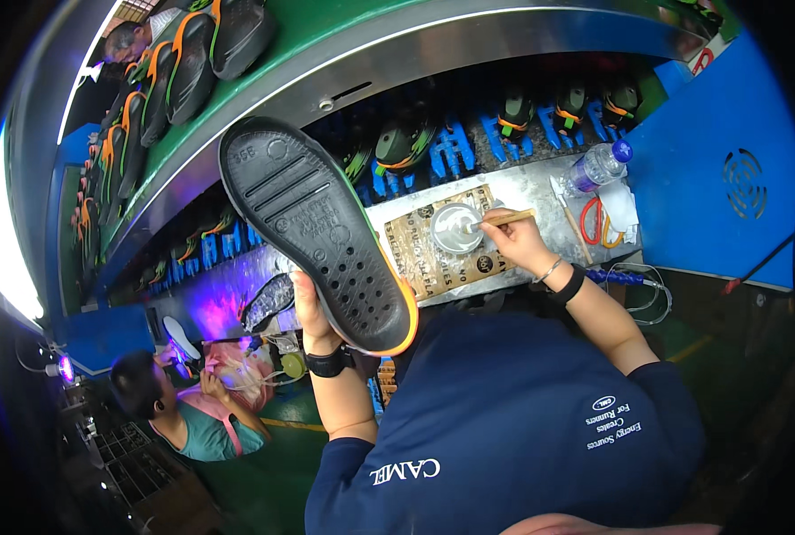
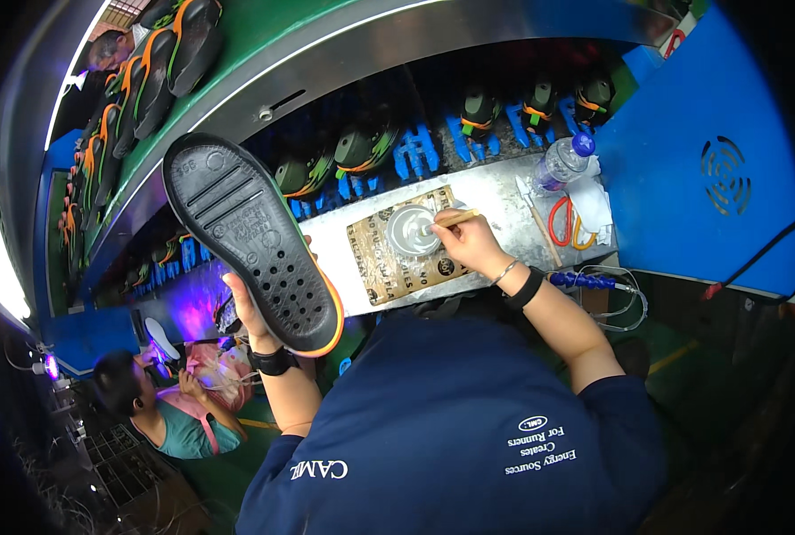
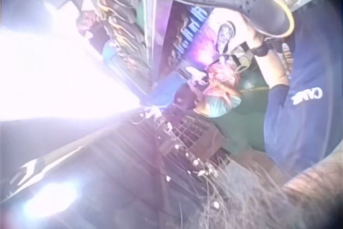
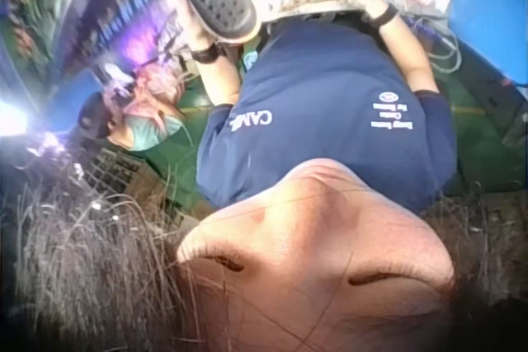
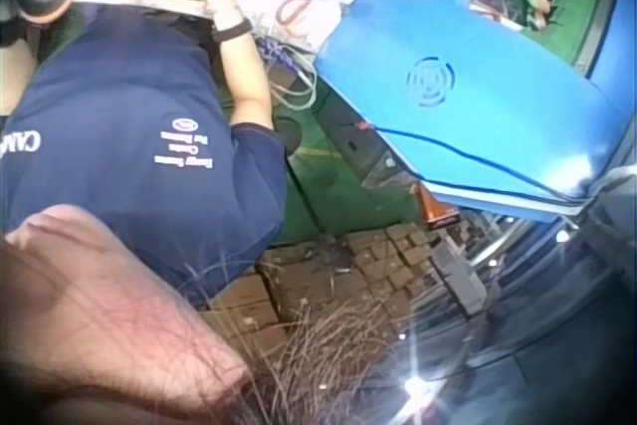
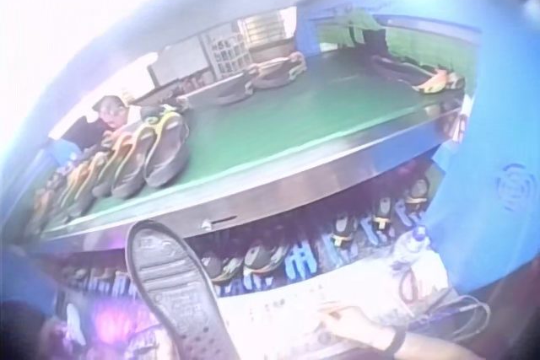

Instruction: Apply adhesive to the edges of shoe soles using a brush.

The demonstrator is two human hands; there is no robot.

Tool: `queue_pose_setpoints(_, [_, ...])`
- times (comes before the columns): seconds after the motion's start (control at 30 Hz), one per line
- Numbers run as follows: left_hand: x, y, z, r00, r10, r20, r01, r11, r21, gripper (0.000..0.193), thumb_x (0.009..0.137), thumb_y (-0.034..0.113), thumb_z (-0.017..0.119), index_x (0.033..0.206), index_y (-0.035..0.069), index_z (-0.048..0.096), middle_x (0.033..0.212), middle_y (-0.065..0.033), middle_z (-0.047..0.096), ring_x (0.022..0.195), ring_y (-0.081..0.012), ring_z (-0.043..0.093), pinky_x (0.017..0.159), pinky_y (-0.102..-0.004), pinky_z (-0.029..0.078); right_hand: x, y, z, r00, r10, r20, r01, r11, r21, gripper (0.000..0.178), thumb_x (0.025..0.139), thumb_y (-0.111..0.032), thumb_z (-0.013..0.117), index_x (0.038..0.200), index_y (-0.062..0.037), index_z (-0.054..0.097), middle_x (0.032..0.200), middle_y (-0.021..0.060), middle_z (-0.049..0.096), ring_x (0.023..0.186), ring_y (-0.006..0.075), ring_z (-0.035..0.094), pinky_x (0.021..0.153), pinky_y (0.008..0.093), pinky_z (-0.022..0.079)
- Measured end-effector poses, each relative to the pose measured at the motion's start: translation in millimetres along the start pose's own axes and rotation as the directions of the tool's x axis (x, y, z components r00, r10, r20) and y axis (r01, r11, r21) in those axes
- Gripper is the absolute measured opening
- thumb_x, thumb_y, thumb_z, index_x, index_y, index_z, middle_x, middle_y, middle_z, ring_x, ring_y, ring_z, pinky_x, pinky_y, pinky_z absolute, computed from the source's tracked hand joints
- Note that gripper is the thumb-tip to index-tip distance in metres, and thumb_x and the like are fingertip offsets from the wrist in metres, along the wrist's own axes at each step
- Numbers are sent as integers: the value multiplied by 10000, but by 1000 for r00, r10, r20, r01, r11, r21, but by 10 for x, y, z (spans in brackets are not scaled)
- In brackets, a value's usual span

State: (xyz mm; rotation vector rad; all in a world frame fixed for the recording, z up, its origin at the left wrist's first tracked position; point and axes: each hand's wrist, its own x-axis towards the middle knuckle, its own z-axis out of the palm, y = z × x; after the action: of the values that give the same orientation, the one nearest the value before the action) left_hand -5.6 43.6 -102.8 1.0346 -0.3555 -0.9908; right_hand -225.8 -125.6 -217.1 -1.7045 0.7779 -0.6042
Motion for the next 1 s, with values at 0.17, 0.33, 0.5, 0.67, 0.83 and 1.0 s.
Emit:
queue_pose_setpoints(0.17, [104,105,104,964,198,175,-228,959,170,705,679,387,653,1179,-9,351,1126,-107,457,1032,-212,443,895,-336,334,-52,-46,-75,999,-48,-25,49,998,28,111,756,-104,569,783,4,570,581,30,521,491,65,444,453,209,363])
queue_pose_setpoints(0.33, [171,215,336,926,213,312,-316,890,329,533,608,83,733,1067,2,474,990,-81,544,884,-184,528,783,-302,418,-91,-51,-201,1000,-25,14,26,998,-61,85,760,-73,567,806,-1,570,629,2,537,526,39,451,459,185,358])
queue_pose_setpoints(0.5, [239,376,471,869,110,483,-454,565,688,500,600,152,748,1016,3,514,958,-70,563,827,-174,545,739,-293,433,-83,-560,-461,969,-96,-230,170,929,328,128,783,-78,552,878,8,543,677,25,541,541,49,457,474,168,359])
queue_pose_setpoints(0.67, [286,427,829,772,70,631,-635,103,766,510,615,302,720,1016,48,533,963,-63,559,913,-232,504,809,-320,388,-168,-1085,-687,959,-193,-207,269,847,459,133,793,-47,526,905,24,525,715,55,544,586,61,479,504,171,381])
queue_pose_setpoints(0.83, [269,404,834,761,-68,645,-647,-1,762,558,626,352,689,1063,56,507,1026,-52,543,972,-236,473,861,-328,346,-153,-1170,-646,966,-235,-104,257,910,326,121,774,-18,538,886,27,545,761,49,551,638,77,521,567,190,421])
queue_pose_setpoints(1.0, [204,548,990,750,-20,661,-638,236,733,560,616,256,729,1086,65,492,1027,-63,539,945,-228,490,826,-317,380,-48,-1176,-695,933,-313,-181,349,909,228,116,764,-6,543,874,27,550,779,72,565,641,100,537,574,209,431])
